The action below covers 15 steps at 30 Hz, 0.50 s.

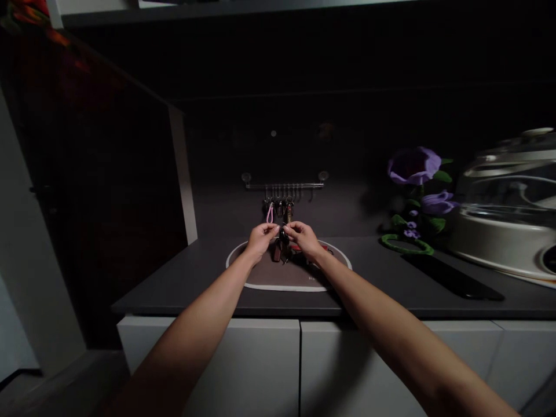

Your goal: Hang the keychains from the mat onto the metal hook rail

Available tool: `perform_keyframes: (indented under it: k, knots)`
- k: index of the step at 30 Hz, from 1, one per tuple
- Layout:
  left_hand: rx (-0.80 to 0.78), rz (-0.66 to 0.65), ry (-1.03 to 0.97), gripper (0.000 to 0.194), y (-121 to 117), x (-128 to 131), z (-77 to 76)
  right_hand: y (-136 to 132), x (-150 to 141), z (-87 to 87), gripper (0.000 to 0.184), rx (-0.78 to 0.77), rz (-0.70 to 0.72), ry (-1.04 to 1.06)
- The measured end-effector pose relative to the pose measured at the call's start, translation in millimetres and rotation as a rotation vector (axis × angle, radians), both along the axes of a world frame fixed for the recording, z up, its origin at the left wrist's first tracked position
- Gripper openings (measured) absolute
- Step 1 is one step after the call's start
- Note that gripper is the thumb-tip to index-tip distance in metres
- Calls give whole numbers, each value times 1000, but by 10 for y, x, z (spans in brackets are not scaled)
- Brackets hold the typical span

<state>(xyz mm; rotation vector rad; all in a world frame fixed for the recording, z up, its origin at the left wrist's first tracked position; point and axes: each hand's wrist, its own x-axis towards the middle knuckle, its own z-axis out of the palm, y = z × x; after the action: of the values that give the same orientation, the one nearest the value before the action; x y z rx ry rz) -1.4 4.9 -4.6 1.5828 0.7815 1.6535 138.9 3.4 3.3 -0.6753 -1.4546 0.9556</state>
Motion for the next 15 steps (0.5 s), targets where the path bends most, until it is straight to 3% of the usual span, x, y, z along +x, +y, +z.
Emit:
perform_keyframes:
  k: [6, 11, 15]
  knots:
    - [47, 100, 91, 25, 73, 6, -66, 84, 38, 98, 35, -38, -41, 135]
    - [68, 267, 257, 24, 154, -19, -140, 280, 99, 348, 32, -39, -67, 188]
    - [104, 342, 403, 23, 126, -20, -149, 498, 137, 543, 24, -61, -166, 262]
